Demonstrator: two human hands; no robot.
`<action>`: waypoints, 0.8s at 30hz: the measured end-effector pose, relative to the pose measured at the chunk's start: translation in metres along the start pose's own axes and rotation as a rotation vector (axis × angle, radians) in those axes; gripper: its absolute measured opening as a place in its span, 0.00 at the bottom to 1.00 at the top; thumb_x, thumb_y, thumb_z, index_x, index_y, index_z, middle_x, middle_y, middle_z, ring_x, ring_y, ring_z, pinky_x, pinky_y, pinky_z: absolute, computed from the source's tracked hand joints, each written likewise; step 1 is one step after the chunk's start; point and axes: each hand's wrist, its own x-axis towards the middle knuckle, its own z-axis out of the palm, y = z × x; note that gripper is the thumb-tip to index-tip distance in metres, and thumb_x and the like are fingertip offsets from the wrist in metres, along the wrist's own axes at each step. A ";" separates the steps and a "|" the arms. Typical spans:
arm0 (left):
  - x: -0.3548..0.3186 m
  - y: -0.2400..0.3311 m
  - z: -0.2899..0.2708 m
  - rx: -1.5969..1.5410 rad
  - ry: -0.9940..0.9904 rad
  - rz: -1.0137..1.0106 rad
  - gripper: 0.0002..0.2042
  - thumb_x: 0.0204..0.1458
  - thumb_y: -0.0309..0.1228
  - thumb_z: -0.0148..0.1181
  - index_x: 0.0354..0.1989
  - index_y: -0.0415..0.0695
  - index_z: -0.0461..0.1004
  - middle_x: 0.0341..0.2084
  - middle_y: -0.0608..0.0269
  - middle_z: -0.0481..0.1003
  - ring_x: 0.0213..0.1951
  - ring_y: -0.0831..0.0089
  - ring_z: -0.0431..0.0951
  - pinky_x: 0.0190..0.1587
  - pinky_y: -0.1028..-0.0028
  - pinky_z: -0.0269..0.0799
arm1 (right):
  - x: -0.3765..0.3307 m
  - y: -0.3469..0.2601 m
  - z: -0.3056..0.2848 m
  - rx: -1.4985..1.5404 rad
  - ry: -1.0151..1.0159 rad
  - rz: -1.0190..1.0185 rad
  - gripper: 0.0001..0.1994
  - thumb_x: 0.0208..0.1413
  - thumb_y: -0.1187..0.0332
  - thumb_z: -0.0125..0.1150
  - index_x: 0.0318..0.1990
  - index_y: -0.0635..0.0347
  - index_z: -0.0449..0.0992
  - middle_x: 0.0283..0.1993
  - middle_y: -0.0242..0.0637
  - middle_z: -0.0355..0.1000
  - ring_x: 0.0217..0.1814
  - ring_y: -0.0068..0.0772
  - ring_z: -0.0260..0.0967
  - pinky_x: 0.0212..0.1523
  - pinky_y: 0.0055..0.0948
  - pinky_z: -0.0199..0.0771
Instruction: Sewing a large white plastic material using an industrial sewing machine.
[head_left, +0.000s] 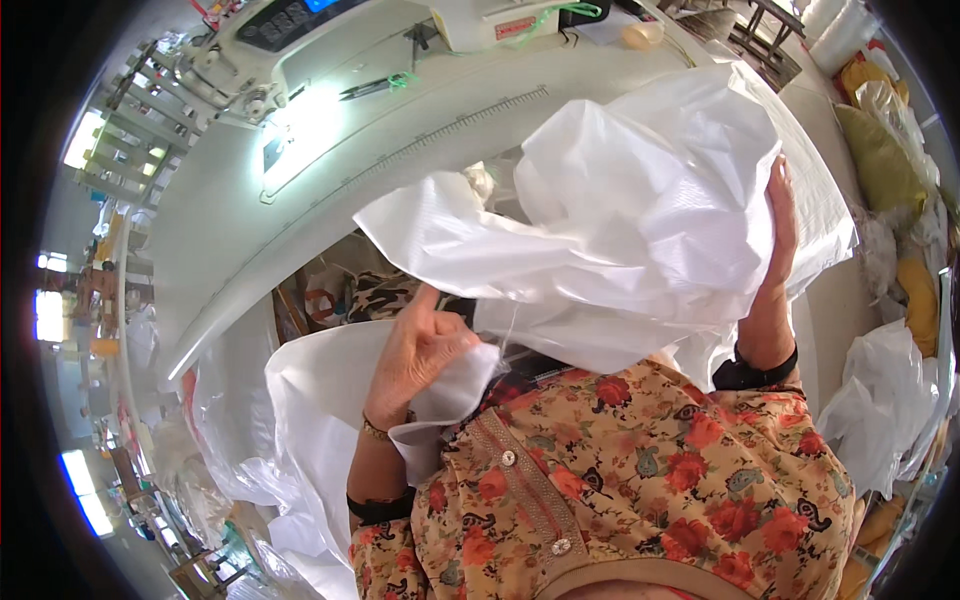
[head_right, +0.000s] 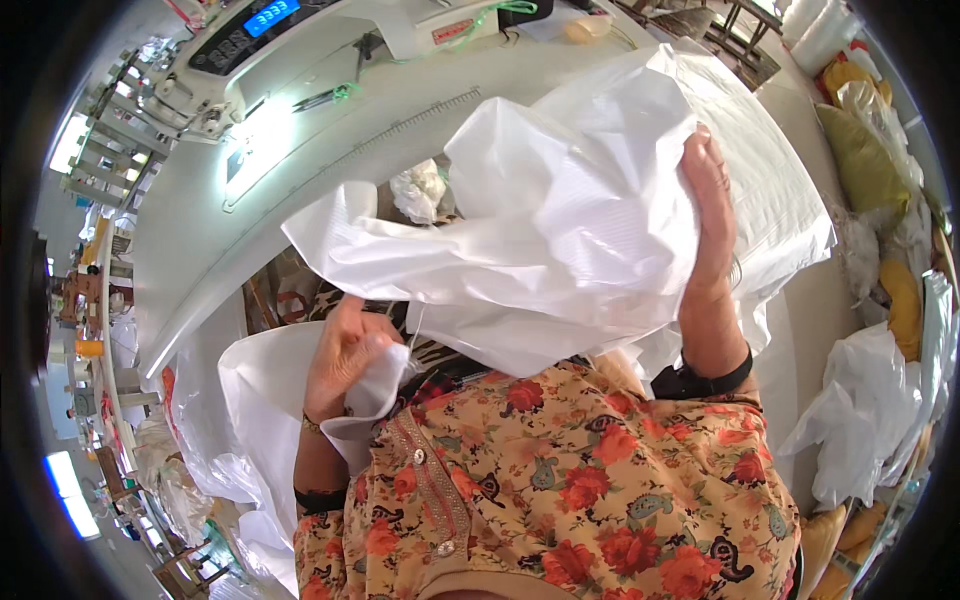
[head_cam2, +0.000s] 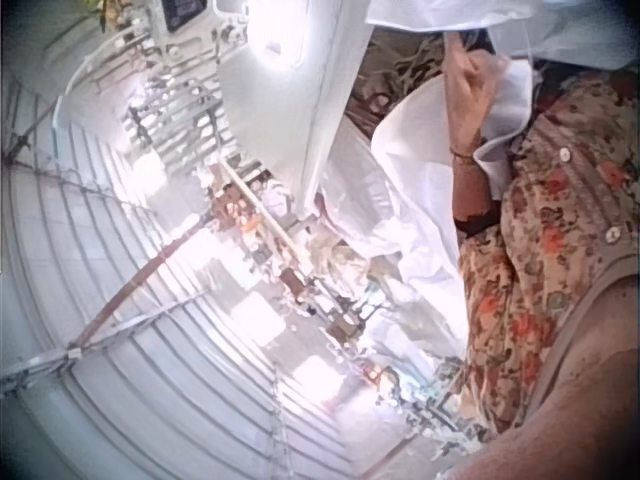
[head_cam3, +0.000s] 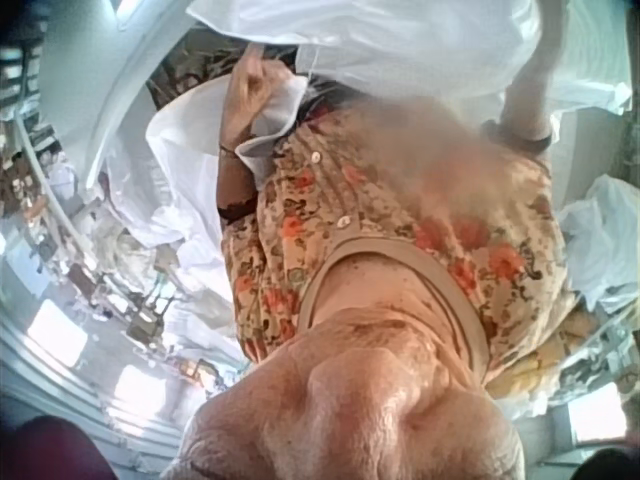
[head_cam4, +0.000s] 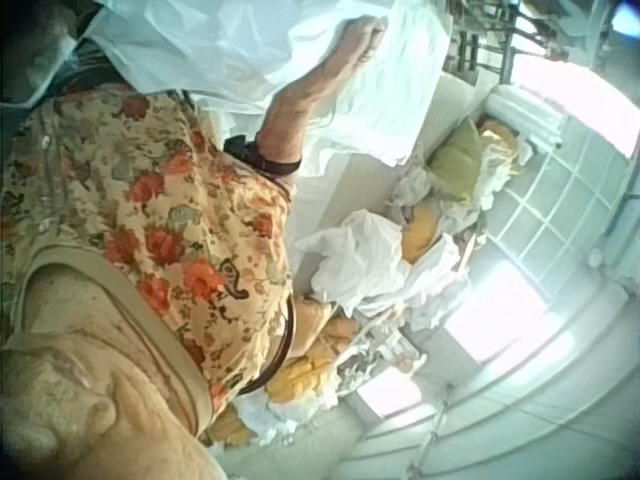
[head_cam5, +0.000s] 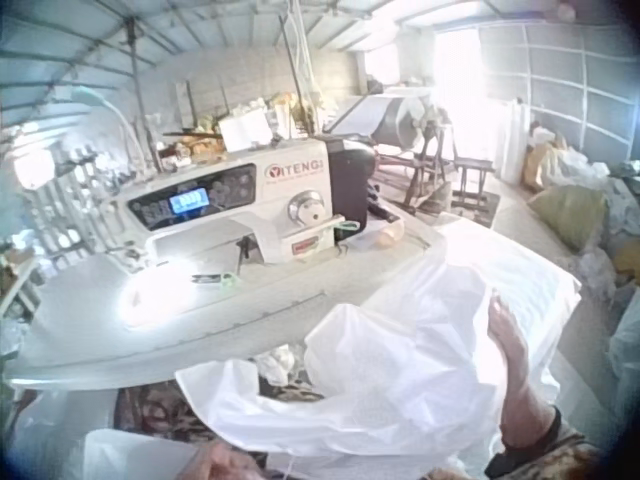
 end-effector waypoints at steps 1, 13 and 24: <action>0.005 0.006 0.004 0.005 -0.007 0.016 0.35 0.53 0.37 0.61 0.63 0.34 0.51 0.21 0.67 0.71 0.24 0.86 0.66 0.27 0.85 0.58 | 0.003 0.014 -0.023 -0.087 0.213 -0.091 0.22 0.62 0.68 0.48 0.62 0.66 0.62 0.63 0.42 0.60 0.65 0.30 0.57 0.65 0.26 0.54; -0.006 -0.023 -0.020 -0.702 0.131 0.377 0.33 0.58 0.50 0.48 0.63 0.35 0.55 0.58 0.52 0.64 0.57 0.64 0.67 0.60 0.64 0.65 | 0.001 0.031 -0.020 -0.585 0.234 -0.698 0.24 0.65 0.65 0.41 0.66 0.62 0.54 0.67 0.44 0.54 0.66 0.41 0.56 0.65 0.38 0.57; -0.042 0.014 -0.075 -0.495 1.253 0.250 0.07 0.53 0.35 0.63 0.30 0.45 0.74 0.23 0.68 0.75 0.20 0.81 0.74 0.21 0.82 0.70 | 0.062 0.092 0.066 -0.448 0.189 -0.684 0.16 0.61 0.73 0.53 0.56 0.64 0.64 0.45 0.36 0.71 0.43 0.19 0.66 0.43 0.20 0.67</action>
